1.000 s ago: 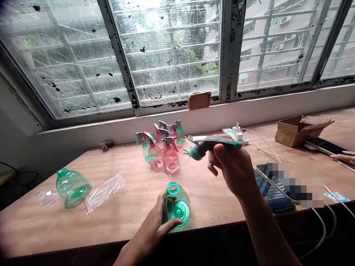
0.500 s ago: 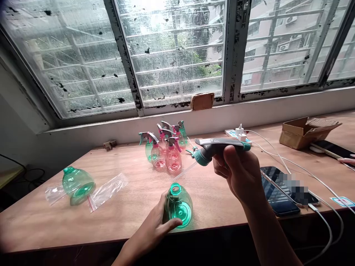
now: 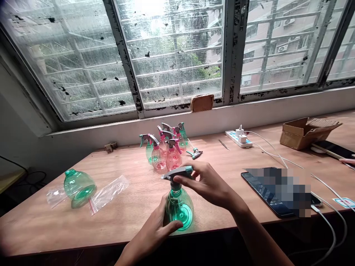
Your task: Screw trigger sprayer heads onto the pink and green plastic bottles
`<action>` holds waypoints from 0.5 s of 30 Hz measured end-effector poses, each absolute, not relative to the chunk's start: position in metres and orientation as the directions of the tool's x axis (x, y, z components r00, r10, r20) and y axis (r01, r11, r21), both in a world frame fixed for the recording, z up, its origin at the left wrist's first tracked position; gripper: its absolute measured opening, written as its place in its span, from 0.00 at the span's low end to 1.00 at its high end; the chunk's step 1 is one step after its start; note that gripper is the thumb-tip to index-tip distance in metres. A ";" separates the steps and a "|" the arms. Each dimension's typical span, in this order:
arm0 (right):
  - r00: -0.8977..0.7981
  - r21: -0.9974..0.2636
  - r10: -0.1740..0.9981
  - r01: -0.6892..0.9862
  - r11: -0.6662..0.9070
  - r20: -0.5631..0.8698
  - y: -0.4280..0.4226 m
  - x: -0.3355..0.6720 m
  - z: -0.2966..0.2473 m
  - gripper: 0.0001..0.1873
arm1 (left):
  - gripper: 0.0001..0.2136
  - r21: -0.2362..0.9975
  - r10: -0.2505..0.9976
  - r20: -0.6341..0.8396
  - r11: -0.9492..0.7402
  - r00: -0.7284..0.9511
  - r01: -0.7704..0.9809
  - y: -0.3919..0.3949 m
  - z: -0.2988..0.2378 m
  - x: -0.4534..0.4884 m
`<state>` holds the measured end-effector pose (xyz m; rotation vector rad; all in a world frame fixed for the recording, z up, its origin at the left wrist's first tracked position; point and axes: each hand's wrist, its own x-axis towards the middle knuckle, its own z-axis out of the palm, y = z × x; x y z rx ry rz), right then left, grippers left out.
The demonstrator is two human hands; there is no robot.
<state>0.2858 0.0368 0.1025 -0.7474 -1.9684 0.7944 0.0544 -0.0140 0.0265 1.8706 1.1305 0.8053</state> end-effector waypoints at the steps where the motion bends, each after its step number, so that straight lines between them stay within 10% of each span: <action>1: -0.435 -0.752 0.746 0.205 0.627 0.504 0.038 0.286 0.101 0.14 | 0.32 0.867 0.910 0.112 -0.287 0.400 0.409 -0.014 0.027 0.054; 10: -0.541 -0.716 0.658 0.140 0.684 0.523 0.035 0.288 0.102 0.10 | 0.33 0.875 0.912 0.109 -0.277 0.396 0.396 -0.014 0.026 0.053; 15: -0.522 -0.852 0.715 -0.043 0.521 0.464 0.043 0.276 0.092 0.36 | 0.35 0.892 0.909 0.110 -0.268 0.401 0.363 -0.012 0.024 0.052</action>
